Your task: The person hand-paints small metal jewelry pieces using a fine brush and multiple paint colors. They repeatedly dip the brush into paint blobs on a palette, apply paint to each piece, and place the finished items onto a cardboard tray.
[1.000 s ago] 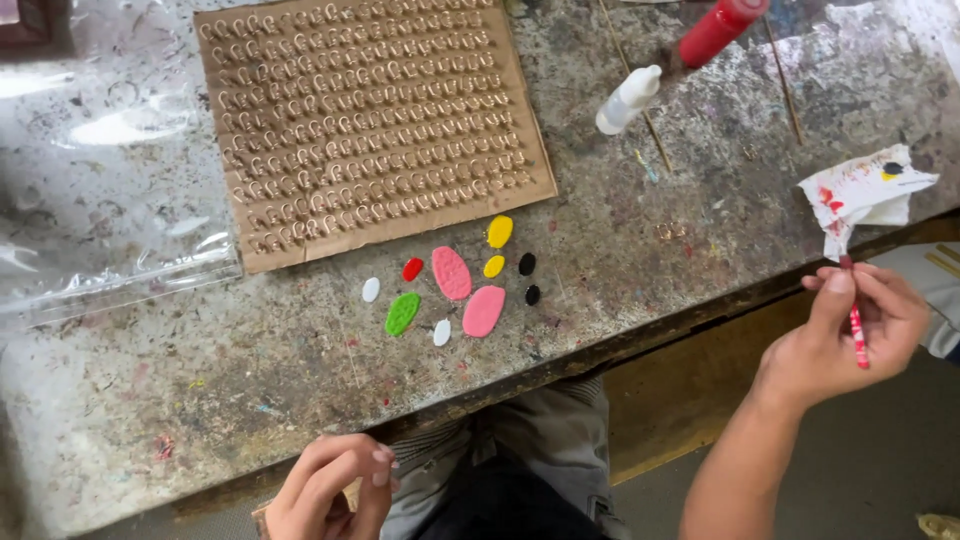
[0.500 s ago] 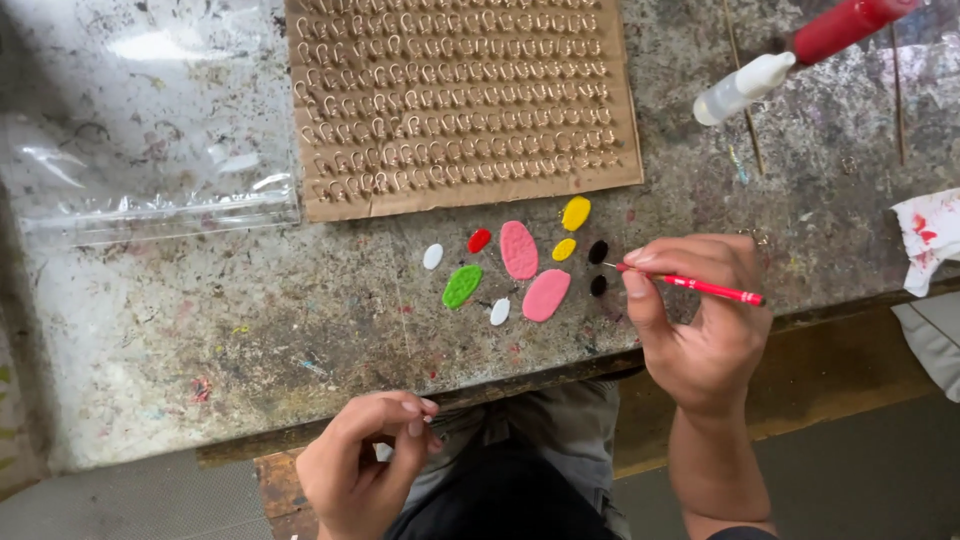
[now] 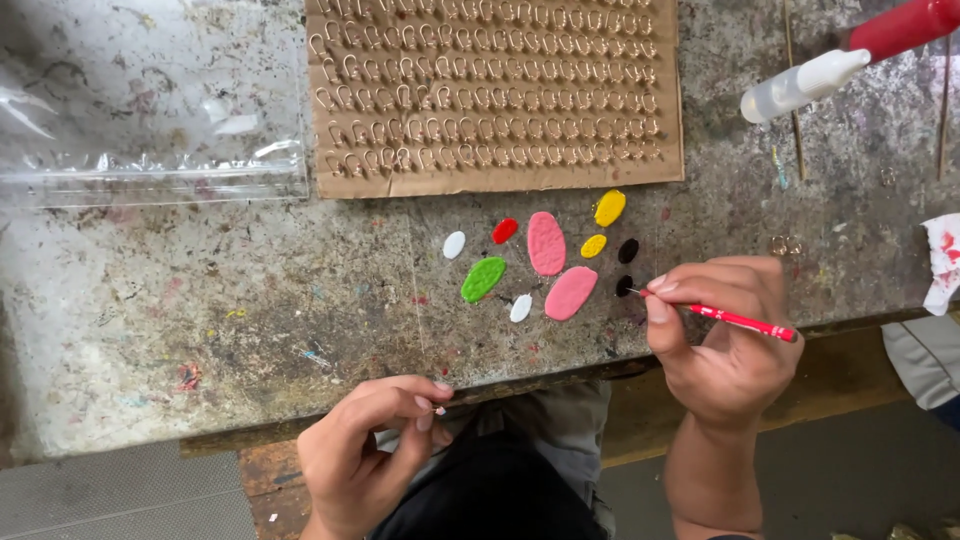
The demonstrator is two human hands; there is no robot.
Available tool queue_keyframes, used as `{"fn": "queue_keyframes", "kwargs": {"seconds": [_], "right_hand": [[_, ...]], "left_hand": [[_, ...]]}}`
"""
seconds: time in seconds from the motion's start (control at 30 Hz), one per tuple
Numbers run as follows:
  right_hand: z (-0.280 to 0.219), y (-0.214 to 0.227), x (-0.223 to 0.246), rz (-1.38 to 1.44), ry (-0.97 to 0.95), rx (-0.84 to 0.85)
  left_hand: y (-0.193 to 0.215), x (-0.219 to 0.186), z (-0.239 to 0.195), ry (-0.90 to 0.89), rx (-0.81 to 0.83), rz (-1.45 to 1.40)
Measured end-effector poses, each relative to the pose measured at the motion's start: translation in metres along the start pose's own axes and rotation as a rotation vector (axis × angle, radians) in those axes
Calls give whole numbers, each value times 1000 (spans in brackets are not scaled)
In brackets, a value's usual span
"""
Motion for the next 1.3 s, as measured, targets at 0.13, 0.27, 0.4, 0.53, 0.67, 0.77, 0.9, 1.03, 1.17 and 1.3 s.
{"fn": "queue_keyframes", "kwargs": {"seconds": [0.13, 0.27, 0.4, 0.53, 0.67, 0.77, 0.9, 1.03, 1.17, 1.3], "right_hand": [[-1, 0, 0, 8, -1, 1], [-9, -1, 1, 73, -21, -91], [-22, -12, 11, 400, -93, -225], [-6, -33, 61, 554, 21, 111], [8, -55, 94, 546, 57, 277], [8, -64, 97, 524, 81, 283], [9, -67, 97, 463, 125, 247], [8, -66, 97, 436, 121, 248], [6, -66, 97, 412, 124, 257], [7, -67, 98, 409, 129, 263]], "left_hand": [[1, 2, -3, 30, 16, -43], [2, 6, -6, 132, 27, -128], [7, -1, -1, 113, 46, -138], [9, -3, -1, 111, 34, -118], [11, -3, -2, 116, 73, -67], [12, -1, -4, 100, 91, -53], [10, 3, -5, 34, 115, -25], [10, 3, -3, 23, 113, -11], [10, 3, -3, 28, 124, -17], [11, 1, -2, 15, 125, 4]]}}
Point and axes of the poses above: each hand's wrist, its own z-axis towards the middle knuckle, its own y-axis out of the back of the hand, x = y × z, the point moved 3 cm from there along z, towards the middle knuckle, and after that the axes turned 12 degrees about x, right-handed, at the moved point
